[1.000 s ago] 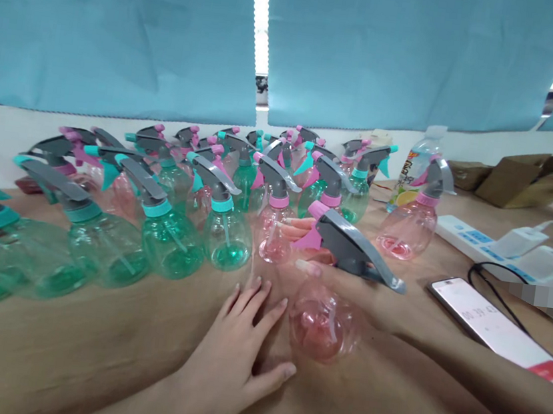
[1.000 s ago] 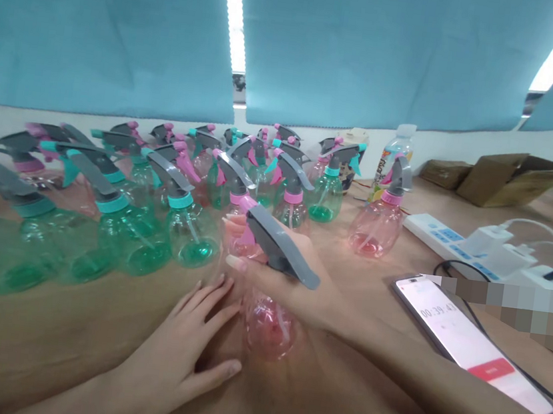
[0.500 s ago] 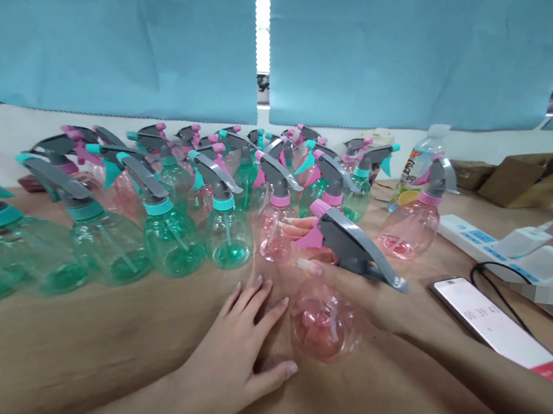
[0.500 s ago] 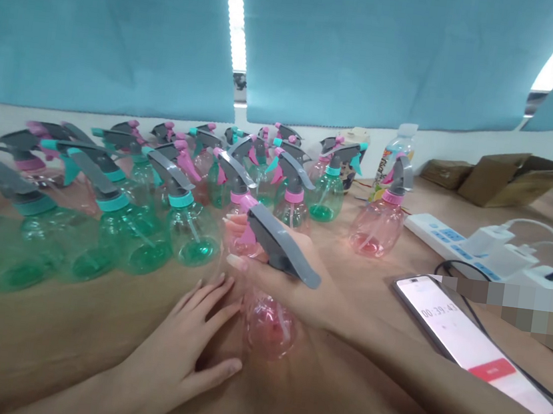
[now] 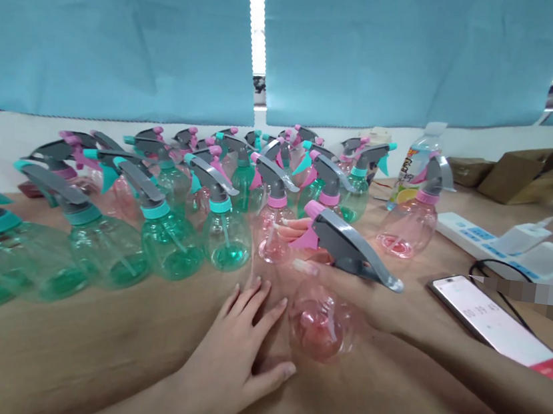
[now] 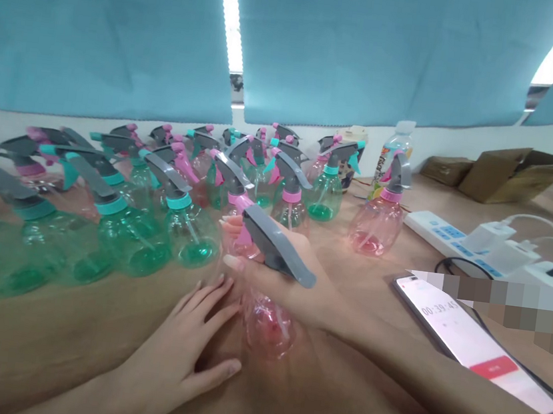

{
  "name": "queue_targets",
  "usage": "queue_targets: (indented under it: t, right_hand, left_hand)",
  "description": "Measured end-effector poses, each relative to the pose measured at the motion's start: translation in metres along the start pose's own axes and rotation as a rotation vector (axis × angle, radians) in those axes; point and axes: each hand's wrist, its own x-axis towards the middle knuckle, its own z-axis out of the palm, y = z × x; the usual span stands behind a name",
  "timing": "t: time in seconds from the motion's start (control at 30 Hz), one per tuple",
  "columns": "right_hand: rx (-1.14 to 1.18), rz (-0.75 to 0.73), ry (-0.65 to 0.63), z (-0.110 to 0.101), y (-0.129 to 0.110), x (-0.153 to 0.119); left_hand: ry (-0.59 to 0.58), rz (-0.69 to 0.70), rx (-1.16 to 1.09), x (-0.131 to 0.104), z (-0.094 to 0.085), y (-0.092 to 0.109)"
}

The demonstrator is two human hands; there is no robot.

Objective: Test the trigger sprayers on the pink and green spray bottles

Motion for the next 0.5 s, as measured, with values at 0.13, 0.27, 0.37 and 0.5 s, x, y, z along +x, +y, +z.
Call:
queue_targets:
  t: [0.13,0.27,0.37,0.5]
  right_hand:
    - [-0.145,0.057,0.134,-0.003,-0.006,-0.001]
    - [-0.194,0.079,0.067,-0.009,-0.008,-0.006]
    - [-0.237,0.097,0.080,-0.014,0.002,-0.015]
    - [-0.299,0.134,0.114,-0.017,0.014,-0.024]
  left_hand:
    - [-0.001,-0.004,0.002,0.000,0.000,0.000]
    - [0.000,-0.007,-0.008,0.000,-0.001,0.001]
    - [0.006,-0.005,-0.017,0.001,-0.001,0.001]
    - [0.017,0.003,-0.019,0.000,-0.001,0.000]
